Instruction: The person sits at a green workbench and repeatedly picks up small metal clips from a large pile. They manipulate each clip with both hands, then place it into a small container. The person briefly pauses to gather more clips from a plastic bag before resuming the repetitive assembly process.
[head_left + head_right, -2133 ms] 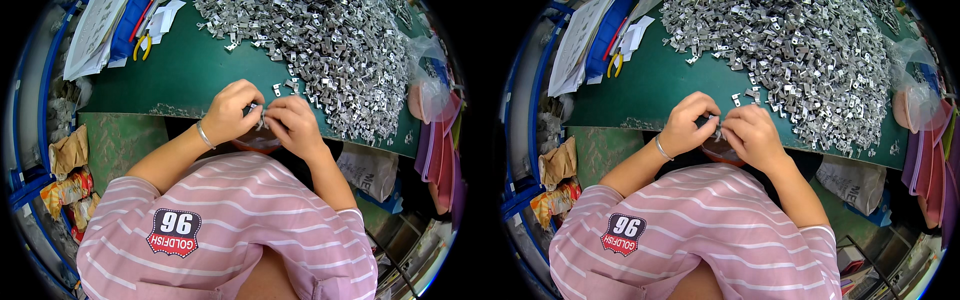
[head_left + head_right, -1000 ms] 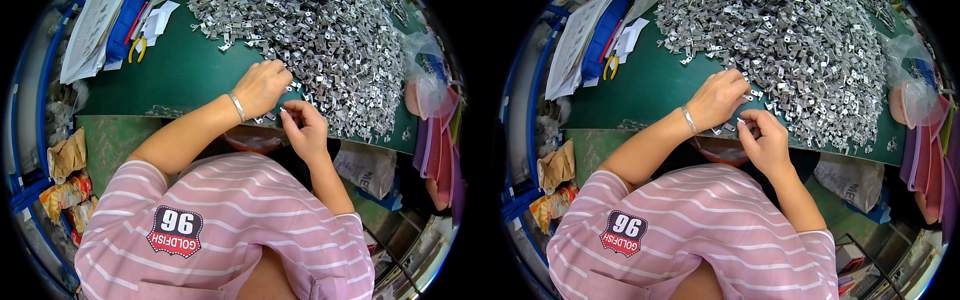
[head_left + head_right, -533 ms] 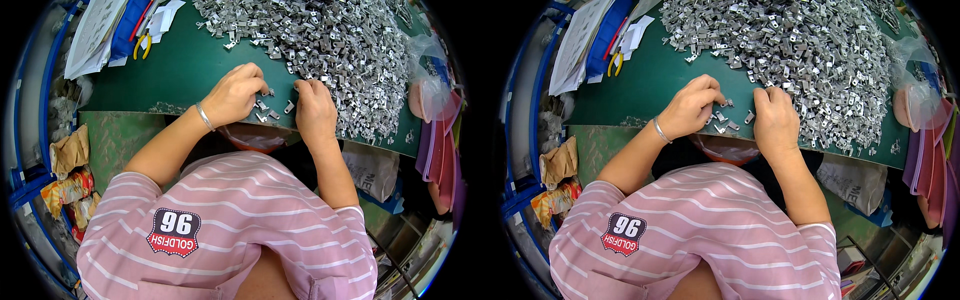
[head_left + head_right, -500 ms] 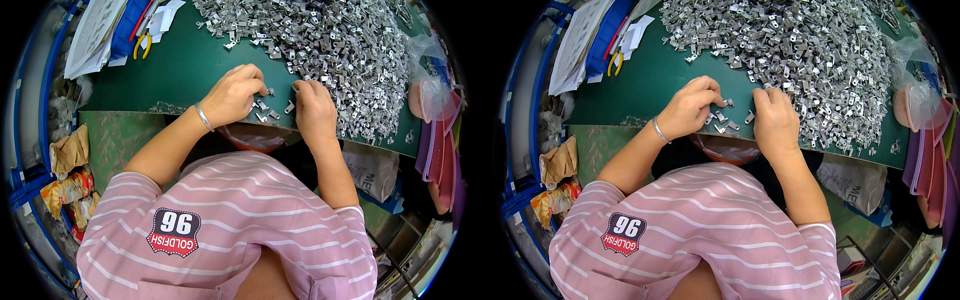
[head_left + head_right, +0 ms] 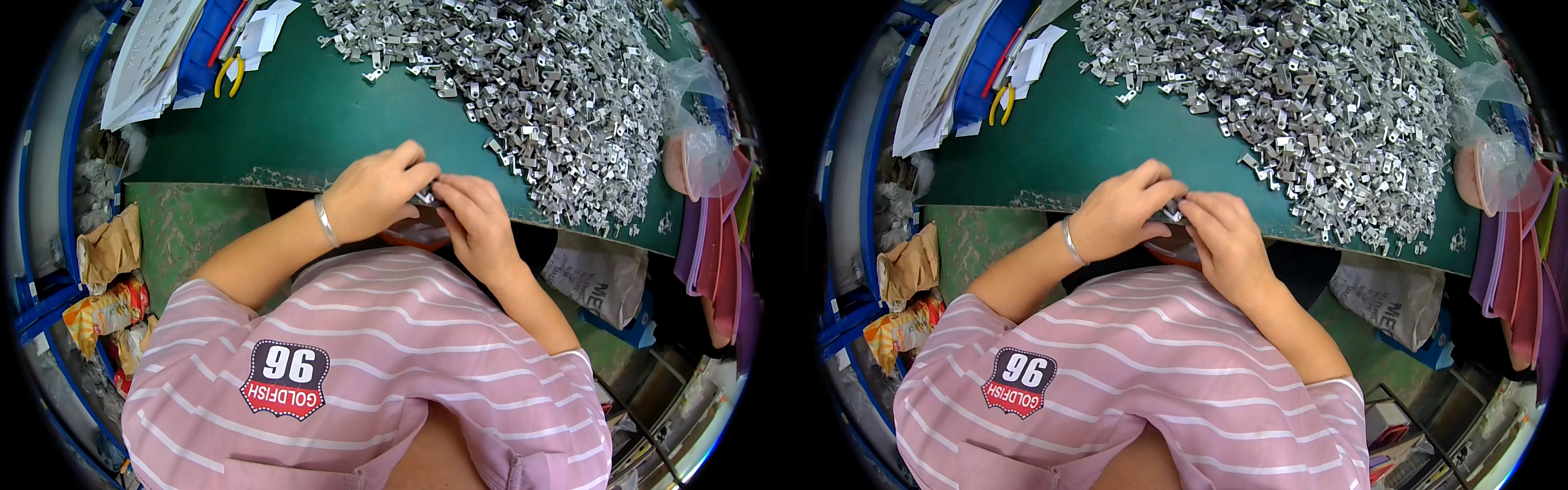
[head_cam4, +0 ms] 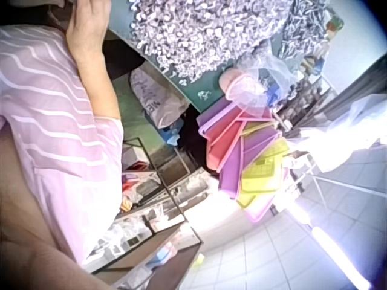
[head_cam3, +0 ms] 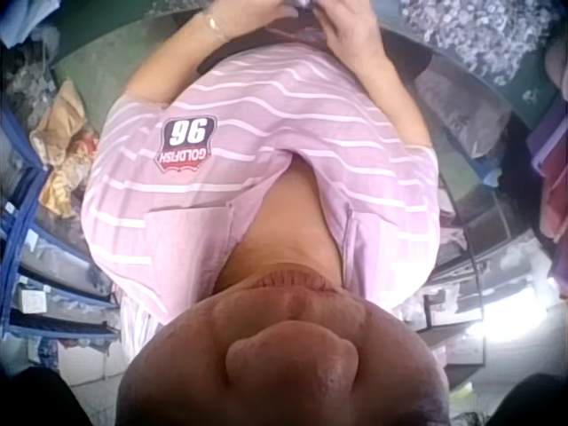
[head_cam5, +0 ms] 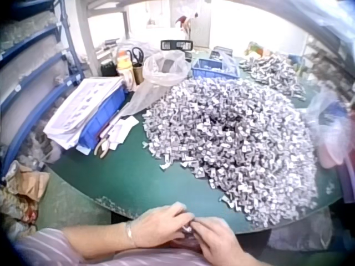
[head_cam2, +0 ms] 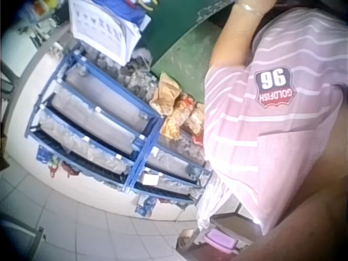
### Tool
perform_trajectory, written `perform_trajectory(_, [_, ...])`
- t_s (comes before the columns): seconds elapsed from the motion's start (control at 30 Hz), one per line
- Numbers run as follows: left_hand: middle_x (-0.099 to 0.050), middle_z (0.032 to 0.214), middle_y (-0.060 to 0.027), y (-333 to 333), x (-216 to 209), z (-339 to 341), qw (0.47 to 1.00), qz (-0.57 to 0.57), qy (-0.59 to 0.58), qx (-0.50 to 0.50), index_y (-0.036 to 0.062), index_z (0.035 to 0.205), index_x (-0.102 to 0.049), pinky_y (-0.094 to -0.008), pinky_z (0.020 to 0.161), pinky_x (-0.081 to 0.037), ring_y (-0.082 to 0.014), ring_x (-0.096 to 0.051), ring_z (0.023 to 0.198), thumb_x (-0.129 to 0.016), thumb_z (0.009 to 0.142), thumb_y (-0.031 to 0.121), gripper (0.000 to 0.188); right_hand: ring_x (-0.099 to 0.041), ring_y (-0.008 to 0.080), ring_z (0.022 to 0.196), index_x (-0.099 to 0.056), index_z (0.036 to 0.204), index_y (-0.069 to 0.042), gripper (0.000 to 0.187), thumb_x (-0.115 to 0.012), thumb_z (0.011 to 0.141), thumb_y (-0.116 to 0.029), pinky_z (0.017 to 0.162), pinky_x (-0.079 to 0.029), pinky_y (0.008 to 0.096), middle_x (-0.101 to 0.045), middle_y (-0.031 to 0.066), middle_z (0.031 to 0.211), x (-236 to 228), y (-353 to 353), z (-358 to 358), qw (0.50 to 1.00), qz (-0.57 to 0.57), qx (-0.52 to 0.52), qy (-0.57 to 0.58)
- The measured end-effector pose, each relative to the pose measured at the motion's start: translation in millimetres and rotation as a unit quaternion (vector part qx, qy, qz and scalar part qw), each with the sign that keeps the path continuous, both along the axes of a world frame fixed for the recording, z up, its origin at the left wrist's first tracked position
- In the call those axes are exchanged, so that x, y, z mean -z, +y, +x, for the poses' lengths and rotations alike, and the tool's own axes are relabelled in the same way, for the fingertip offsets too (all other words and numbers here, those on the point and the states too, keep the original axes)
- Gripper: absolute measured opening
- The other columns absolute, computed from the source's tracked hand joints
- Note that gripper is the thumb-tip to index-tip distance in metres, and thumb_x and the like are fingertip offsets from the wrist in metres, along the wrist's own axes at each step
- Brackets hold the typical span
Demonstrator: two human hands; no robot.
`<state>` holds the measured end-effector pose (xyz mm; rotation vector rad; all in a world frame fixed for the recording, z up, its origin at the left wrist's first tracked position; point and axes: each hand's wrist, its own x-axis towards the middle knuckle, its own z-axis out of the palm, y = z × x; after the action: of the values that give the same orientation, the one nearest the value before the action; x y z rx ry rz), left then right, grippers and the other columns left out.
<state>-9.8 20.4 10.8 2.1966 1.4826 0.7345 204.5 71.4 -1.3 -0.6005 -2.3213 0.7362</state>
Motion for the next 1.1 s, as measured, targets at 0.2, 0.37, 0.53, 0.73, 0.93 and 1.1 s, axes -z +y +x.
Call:
perform_trajectory(0.2, [-0.062,0.096,-0.0089,-33,5,3,0.998,0.044,-0.054,-0.004,0.0072,0.098,-0.066,-0.0377,0.070,-0.055,-0.0291,-0.065,0.082,-0.087,0.070,0.014,0.035,-0.066,0.0353,0.096,-0.068,0.106,0.001,0.035,-0.074,0.071,0.005,0.083,-0.055,0.0439,-0.068,0.0147,0.110,7,-8,2,0.995,0.015,-0.081,0.056])
perform_trajectory(0.37, [-0.066,0.098,-0.0132,-22,6,-22,0.983,0.145,-0.105,-0.045,0.0020,0.097,-0.067,-0.0378,0.076,-0.055,-0.0323,-0.066,0.085,-0.085,0.079,0.018,0.030,-0.066,0.0359,0.094,-0.067,0.106,0.000,0.037,-0.071,0.071,0.009,0.080,-0.055,0.0433,-0.068,0.0157,0.107,-17,20,-20,0.992,0.052,-0.096,0.067])
perform_trajectory(0.53, [-0.064,0.116,-0.0197,82,13,-91,0.916,0.258,-0.046,-0.305,0.0019,0.116,-0.064,-0.0455,0.101,-0.045,-0.0389,-0.058,0.115,-0.067,0.094,0.022,0.030,-0.063,0.0333,0.109,-0.066,0.105,-0.002,0.024,-0.068,0.082,-0.005,0.097,-0.048,0.0489,-0.066,0.0133,0.115,-36,87,-94,0.972,0.233,-0.025,0.024])
perform_trajectory(0.73, [-0.066,0.117,-0.0189,155,30,-120,0.898,0.158,-0.044,-0.408,0.0054,0.120,-0.066,-0.0483,0.102,-0.042,-0.0373,-0.057,0.117,-0.057,0.099,0.040,0.042,-0.061,0.0282,0.118,-0.068,0.111,-0.007,0.027,-0.069,0.087,-0.019,0.101,-0.045,0.0481,-0.068,0.0093,0.118,-16,145,-176,0.954,0.288,-0.058,-0.063])
perform_trajectory(0.93, [-0.063,0.124,-0.0200,121,46,-82,0.916,0.106,-0.105,-0.371,0.0031,0.123,-0.061,-0.0492,0.105,-0.039,-0.0398,-0.054,0.119,-0.051,0.102,0.040,0.043,-0.062,0.0313,0.106,-0.068,0.107,-0.008,0.023,-0.068,0.086,-0.017,0.086,-0.046,0.0471,-0.066,0.0081,0.113,-17,111,-148,0.964,0.213,-0.031,-0.158])
perform_trajectory(1.1, [-0.055,0.134,-0.0218,67,31,-16,0.950,0.056,-0.091,-0.293,0.0026,0.133,-0.054,-0.0489,0.114,-0.032,-0.0405,-0.044,0.135,-0.044,0.106,0.042,0.049,-0.059,0.0330,0.110,-0.068,0.112,-0.006,0.028,-0.069,0.085,-0.015,0.093,-0.044,0.0486,-0.064,0.0096,0.117,-3,65,-85,0.983,0.164,-0.022,-0.085])
